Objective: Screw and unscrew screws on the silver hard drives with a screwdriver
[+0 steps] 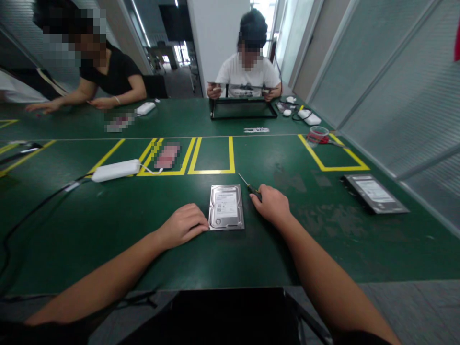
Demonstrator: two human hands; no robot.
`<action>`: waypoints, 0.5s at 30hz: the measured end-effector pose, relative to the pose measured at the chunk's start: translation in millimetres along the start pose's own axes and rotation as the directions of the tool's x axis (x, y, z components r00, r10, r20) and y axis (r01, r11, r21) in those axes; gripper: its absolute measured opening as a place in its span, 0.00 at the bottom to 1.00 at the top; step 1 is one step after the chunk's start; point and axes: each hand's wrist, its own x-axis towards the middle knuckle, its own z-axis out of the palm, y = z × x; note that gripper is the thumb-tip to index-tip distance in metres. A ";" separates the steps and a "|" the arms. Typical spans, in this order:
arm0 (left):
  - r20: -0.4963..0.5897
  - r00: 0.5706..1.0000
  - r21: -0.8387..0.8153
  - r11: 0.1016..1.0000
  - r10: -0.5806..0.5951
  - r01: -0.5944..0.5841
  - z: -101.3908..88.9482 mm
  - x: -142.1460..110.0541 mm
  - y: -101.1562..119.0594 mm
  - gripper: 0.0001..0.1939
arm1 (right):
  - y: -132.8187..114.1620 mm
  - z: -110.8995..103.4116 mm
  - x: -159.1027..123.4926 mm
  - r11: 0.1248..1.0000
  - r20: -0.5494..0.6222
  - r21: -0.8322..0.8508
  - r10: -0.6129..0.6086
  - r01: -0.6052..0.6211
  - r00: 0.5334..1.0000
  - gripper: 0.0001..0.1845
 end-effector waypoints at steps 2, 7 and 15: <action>0.015 1.000 0.014 1.000 0.001 -0.001 0.7 -0.5 -0.1 0.10 | 0.3 0.0 -0.3 1.000 -0.002 0.006 -0.002 0.002 1.000 0.19; 0.027 1.000 0.016 1.000 -0.003 0.002 1.3 -0.3 -1.7 0.09 | 0.9 -0.4 -0.1 1.000 0.000 0.022 -0.004 0.004 1.000 0.19; 0.012 0.999 0.032 0.999 0.032 -0.033 0.7 0.9 1.3 0.09 | 1.9 -1.2 0.0 0.999 0.013 0.036 0.007 -0.008 1.000 0.18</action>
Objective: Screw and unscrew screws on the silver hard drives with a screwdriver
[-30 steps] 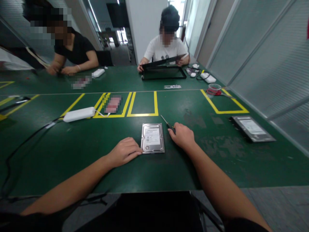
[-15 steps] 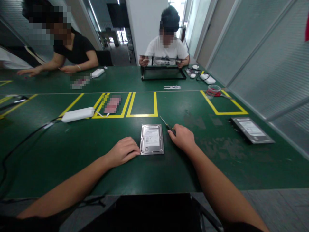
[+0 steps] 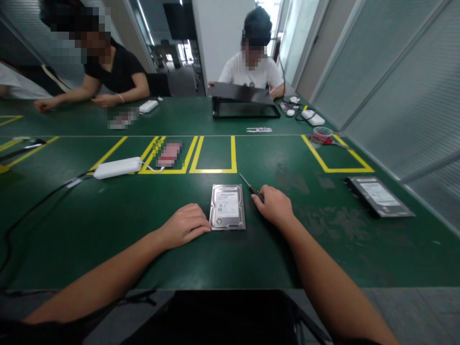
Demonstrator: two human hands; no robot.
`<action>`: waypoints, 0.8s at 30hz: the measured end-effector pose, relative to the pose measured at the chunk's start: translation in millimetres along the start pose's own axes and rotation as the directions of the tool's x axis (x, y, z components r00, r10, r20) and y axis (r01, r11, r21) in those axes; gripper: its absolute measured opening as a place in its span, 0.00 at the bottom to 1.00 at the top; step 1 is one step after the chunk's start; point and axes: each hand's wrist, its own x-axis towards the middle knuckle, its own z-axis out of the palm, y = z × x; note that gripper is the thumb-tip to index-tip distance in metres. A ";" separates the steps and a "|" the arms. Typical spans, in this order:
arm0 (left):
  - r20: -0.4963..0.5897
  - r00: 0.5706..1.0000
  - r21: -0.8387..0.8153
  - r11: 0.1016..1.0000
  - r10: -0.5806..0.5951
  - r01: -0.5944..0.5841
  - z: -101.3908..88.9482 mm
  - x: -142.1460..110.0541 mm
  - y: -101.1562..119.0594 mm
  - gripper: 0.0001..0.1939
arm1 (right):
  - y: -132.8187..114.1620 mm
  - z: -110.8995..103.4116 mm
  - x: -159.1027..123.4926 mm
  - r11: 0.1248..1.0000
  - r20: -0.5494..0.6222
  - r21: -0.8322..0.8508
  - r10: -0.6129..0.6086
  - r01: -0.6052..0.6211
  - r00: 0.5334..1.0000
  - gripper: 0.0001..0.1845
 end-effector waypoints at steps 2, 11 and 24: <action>-0.008 1.000 0.008 1.000 0.002 -0.002 0.7 -0.6 0.4 0.10 | 0.0 -0.1 -1.0 1.000 -0.003 0.002 -0.003 0.003 1.000 0.18; -0.012 1.000 0.028 0.999 -0.019 0.019 -0.5 1.0 3.2 0.12 | 1.6 -9.2 -8.2 0.985 -0.116 0.130 0.127 -0.111 0.985 0.18; -0.025 0.998 -0.073 0.996 -0.055 0.053 3.0 -0.1 2.8 0.07 | -42.2 -91.9 -20.7 0.473 -0.521 0.753 0.005 0.457 0.854 0.10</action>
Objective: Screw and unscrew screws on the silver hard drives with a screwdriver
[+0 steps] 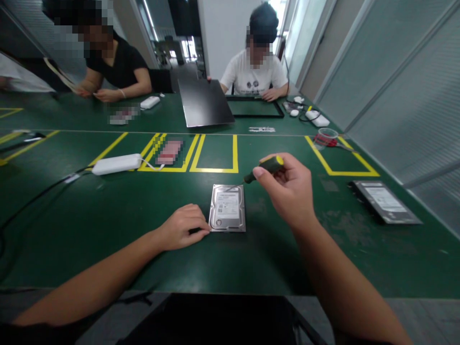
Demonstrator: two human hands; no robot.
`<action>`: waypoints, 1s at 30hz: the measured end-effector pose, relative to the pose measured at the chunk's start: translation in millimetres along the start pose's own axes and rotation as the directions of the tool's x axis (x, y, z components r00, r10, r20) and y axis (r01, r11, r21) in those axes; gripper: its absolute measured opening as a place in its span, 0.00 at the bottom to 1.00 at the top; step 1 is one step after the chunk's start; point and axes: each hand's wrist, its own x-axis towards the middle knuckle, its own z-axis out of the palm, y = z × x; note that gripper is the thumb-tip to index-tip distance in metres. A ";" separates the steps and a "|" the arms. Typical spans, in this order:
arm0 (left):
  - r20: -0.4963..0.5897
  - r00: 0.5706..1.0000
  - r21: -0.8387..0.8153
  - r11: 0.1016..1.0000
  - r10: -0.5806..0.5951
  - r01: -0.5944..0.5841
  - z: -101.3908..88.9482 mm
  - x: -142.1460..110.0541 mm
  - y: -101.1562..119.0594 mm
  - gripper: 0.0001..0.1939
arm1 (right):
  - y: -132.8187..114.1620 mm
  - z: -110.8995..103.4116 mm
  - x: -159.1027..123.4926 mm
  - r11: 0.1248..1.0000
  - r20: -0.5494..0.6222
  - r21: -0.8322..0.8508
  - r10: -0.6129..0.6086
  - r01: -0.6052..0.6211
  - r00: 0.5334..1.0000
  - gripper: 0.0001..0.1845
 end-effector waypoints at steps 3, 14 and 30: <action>-0.010 1.000 -0.041 0.999 -0.009 0.008 0.1 1.4 -0.3 0.07 | -30.7 4.1 9.3 0.995 0.125 0.047 -0.090 0.085 0.988 0.09; -0.034 0.999 -0.152 0.988 -0.042 0.036 -0.4 3.8 -1.6 0.05 | -70.5 21.0 -0.4 0.978 0.515 -0.035 -0.160 0.207 0.842 0.09; 0.007 0.994 -0.160 0.981 -0.113 0.112 -4.3 4.8 -2.4 0.09 | -34.9 48.3 -9.0 0.970 0.659 -0.128 -0.073 0.207 0.749 0.11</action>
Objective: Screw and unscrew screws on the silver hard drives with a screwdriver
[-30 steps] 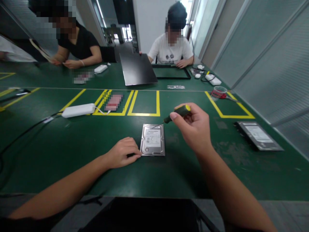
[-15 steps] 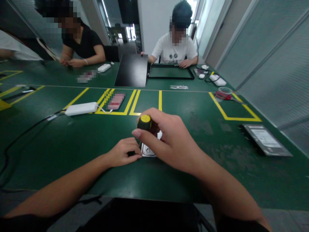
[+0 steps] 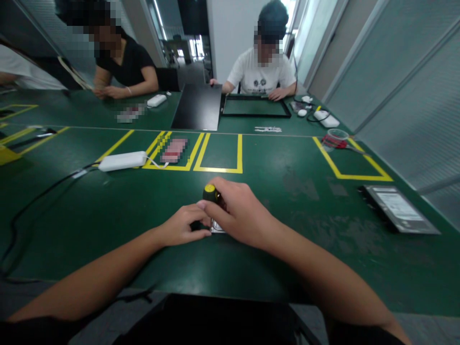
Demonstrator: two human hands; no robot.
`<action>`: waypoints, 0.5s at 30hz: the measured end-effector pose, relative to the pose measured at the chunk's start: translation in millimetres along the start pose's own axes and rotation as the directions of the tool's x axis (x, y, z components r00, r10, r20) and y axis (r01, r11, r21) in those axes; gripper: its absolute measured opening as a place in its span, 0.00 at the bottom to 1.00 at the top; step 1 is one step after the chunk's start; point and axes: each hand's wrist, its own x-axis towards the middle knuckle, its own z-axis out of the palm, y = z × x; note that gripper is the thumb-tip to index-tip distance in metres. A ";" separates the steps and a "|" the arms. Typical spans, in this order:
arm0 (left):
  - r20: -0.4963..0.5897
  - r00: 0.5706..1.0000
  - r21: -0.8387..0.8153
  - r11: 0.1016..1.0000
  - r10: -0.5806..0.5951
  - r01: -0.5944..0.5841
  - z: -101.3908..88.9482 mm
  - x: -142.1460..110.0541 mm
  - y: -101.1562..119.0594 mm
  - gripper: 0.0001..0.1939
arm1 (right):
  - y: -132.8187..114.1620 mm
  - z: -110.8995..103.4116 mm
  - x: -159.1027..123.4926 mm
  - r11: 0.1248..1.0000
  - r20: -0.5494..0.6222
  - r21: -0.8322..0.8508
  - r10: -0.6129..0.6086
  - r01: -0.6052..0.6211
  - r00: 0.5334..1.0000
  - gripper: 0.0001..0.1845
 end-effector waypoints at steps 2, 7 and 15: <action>0.016 0.999 -0.013 0.999 -0.034 0.035 -0.6 1.1 0.7 0.09 | 1.9 2.8 0.7 1.000 0.008 0.009 0.013 -0.013 1.000 0.11; 0.067 0.992 -0.067 0.991 -0.109 0.113 -1.0 3.2 0.5 0.10 | 3.0 4.8 2.0 0.999 0.019 0.024 0.036 -0.036 0.999 0.09; 0.125 0.982 -0.160 0.974 -0.143 0.163 0.4 5.8 -1.3 0.08 | 11.6 9.9 4.9 0.998 0.044 0.015 0.055 -0.055 0.998 0.10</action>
